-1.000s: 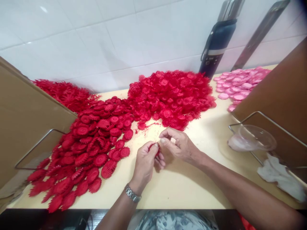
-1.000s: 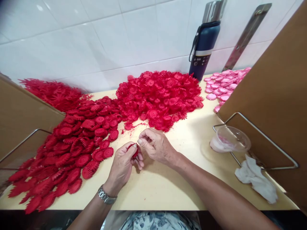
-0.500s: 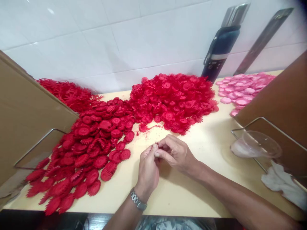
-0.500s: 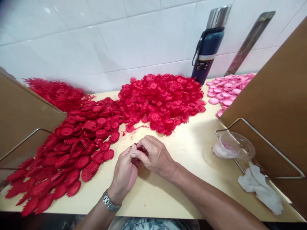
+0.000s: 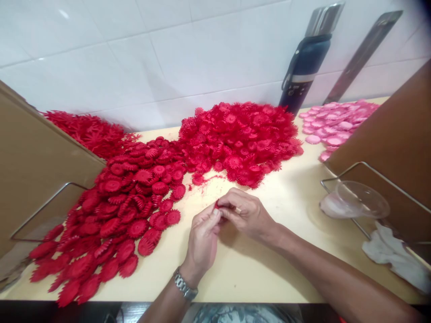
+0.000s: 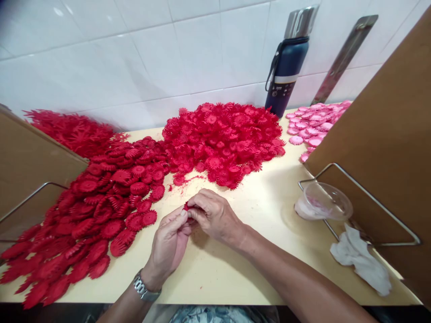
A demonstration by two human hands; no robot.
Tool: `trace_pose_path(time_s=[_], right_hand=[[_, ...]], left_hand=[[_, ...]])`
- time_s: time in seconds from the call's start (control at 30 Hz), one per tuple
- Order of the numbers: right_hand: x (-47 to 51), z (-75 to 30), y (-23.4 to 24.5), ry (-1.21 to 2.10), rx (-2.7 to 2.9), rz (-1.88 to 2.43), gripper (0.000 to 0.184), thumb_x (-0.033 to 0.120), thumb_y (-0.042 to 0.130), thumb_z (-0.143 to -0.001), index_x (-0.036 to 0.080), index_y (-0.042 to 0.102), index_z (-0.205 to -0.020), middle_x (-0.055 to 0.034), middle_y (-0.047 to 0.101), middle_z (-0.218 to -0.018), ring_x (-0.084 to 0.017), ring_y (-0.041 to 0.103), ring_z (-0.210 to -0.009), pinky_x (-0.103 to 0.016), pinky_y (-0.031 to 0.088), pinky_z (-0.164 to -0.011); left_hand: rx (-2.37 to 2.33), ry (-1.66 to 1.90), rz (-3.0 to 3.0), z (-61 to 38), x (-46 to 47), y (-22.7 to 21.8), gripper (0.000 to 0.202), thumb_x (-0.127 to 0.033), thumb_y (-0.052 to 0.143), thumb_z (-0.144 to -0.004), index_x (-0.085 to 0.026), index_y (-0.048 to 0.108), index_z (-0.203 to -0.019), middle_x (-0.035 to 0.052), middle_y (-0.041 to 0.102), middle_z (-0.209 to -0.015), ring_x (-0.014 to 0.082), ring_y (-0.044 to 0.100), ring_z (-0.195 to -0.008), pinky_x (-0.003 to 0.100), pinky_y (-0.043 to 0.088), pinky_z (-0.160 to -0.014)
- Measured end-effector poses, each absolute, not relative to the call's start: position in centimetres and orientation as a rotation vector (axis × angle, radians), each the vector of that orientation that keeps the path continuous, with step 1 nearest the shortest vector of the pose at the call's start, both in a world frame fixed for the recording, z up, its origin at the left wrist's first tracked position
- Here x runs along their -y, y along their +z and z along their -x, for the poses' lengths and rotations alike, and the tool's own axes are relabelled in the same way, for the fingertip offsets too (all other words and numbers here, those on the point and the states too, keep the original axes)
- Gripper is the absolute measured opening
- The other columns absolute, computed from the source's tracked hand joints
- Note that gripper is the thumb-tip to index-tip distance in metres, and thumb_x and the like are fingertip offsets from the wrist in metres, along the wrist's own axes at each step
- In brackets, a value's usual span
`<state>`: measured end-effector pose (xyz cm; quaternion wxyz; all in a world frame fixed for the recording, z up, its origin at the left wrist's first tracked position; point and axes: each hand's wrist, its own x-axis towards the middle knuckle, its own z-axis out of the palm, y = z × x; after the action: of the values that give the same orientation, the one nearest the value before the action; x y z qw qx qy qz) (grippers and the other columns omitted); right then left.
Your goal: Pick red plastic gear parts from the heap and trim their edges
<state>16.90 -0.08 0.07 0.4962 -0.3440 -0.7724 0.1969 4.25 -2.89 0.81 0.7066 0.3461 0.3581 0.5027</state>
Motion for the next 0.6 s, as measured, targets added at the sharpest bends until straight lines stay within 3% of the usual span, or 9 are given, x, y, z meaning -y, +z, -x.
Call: trace_pose_path(time_s=[0.13, 0.27, 0.6], right_hand=[[-0.1, -17.0, 0.1, 0.487, 1.864, 0.800, 0.010, 0.008, 0.052, -0.081, 0.016, 0.055, -0.075, -0.0014, 0.054, -0.065, -0.011, 0.050, -0.060, -0.022, 0.042, -0.054], [0.0, -16.7, -0.2, 0.283, 1.882, 0.864, 0.013, 0.005, 0.044, -0.082, 0.015, 0.052, -0.078, -0.0034, 0.052, -0.066, -0.013, 0.047, -0.062, -0.026, 0.040, -0.057], [-0.4, -17.0, 0.1, 0.224, 1.847, 0.962, 0.016, 0.011, 0.038, -0.087, 0.017, 0.046, -0.076, -0.0022, 0.046, -0.066, -0.013, 0.043, -0.059, -0.025, 0.037, -0.054]], left_hand=[[-0.812, 1.098, -0.833, -4.0, 2.6, 1.3, 0.013, -0.021, 0.058, -0.076, -0.014, 0.068, -0.081, -0.0005, 0.056, -0.061, 0.0099, 0.044, -0.057, 0.021, 0.033, -0.054], [-0.790, 1.064, -0.869, -4.0, 1.9, 1.7, 0.012, -0.022, 0.062, -0.072, -0.014, 0.068, -0.080, -0.0027, 0.051, -0.060, 0.0079, 0.037, -0.053, 0.020, 0.029, -0.051], [-0.696, 0.910, -0.925, -3.8, -0.6, 1.8, 0.018, -0.021, 0.054, -0.077, -0.014, 0.068, -0.085, 0.0041, 0.065, -0.076, 0.0161, 0.057, -0.075, 0.025, 0.041, -0.065]])
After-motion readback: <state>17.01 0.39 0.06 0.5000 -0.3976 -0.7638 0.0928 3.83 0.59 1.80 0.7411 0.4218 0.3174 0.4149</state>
